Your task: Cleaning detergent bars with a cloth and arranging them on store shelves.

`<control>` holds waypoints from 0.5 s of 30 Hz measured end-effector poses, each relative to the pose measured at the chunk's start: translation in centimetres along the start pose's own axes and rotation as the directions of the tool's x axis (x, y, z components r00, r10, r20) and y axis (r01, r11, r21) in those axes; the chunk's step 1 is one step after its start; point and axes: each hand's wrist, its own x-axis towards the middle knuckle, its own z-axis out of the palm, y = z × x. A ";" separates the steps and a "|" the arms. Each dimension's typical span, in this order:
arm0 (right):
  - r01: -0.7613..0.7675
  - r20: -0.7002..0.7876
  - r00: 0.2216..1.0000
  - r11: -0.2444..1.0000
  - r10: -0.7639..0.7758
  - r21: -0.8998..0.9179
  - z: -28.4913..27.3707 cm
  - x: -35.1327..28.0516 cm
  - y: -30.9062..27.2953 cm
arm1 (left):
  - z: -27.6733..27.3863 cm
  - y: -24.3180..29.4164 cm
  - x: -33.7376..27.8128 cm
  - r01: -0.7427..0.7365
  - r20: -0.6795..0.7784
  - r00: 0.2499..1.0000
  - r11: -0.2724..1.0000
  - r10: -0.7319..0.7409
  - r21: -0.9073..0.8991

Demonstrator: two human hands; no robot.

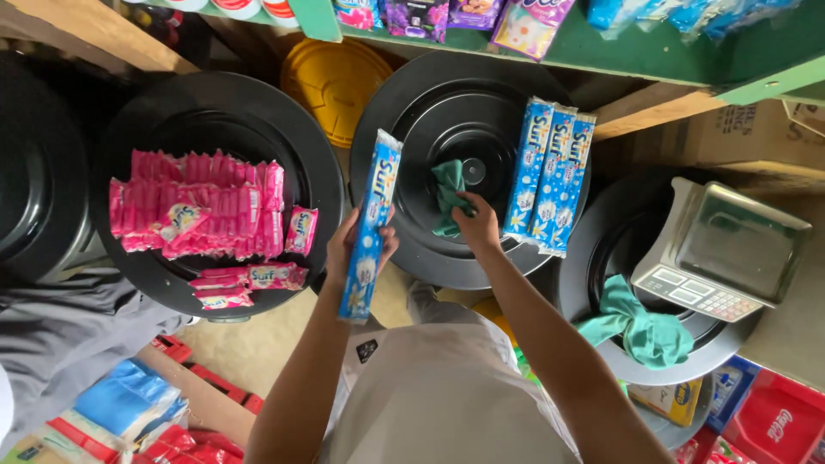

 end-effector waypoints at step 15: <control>0.758 -0.071 0.644 0.648 -0.761 -0.069 1.9 -12.2 -29.2 | 6.5 5.3 1.5 0.242 0.326 0.926 0.962 -0.189 -0.131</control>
